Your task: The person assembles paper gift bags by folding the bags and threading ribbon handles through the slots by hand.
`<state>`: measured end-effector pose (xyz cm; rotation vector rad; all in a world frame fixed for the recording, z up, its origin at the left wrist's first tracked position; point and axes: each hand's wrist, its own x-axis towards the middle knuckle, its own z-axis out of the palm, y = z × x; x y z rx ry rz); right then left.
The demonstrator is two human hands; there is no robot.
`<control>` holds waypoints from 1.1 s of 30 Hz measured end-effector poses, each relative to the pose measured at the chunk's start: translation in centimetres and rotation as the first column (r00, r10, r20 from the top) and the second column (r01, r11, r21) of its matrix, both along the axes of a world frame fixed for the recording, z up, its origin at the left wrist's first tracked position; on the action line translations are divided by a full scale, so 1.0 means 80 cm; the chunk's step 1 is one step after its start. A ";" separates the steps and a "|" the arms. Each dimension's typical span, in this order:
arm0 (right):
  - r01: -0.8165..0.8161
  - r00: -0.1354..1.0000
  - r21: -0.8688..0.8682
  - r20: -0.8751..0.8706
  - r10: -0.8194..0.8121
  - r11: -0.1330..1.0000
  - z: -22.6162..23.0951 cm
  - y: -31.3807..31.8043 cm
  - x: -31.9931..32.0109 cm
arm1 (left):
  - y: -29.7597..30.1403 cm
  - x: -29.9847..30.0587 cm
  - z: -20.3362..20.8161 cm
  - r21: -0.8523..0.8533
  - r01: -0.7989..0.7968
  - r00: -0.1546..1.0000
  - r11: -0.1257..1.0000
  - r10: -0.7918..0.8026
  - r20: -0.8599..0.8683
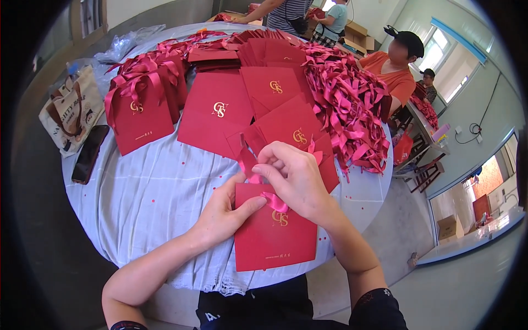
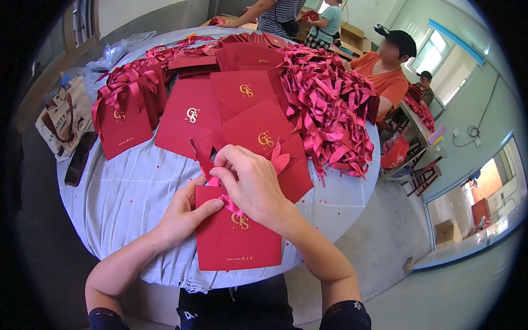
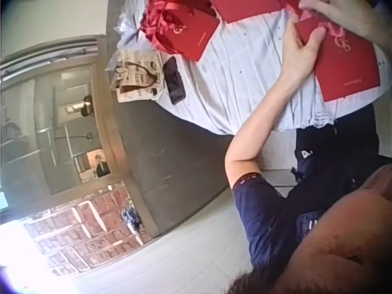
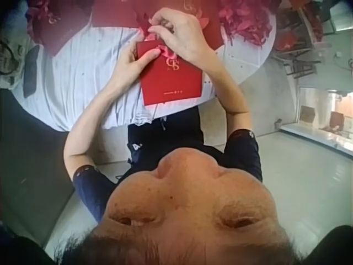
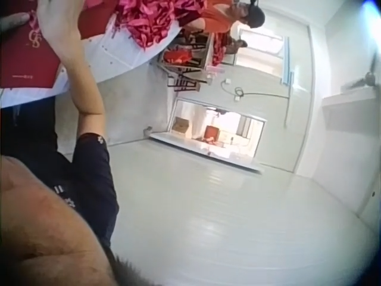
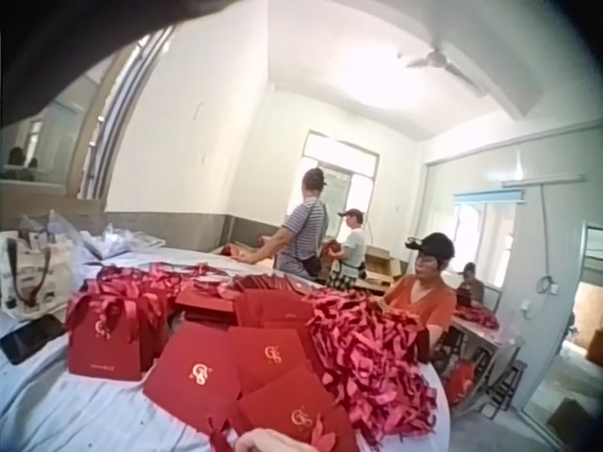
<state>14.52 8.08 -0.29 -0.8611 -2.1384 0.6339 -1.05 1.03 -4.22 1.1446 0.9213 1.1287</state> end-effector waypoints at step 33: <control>0.220 0.912 0.322 -0.404 -0.076 0.921 0.006 0.012 -0.004 | 0.002 -0.006 0.015 -0.160 0.022 0.973 0.987 0.016 0.232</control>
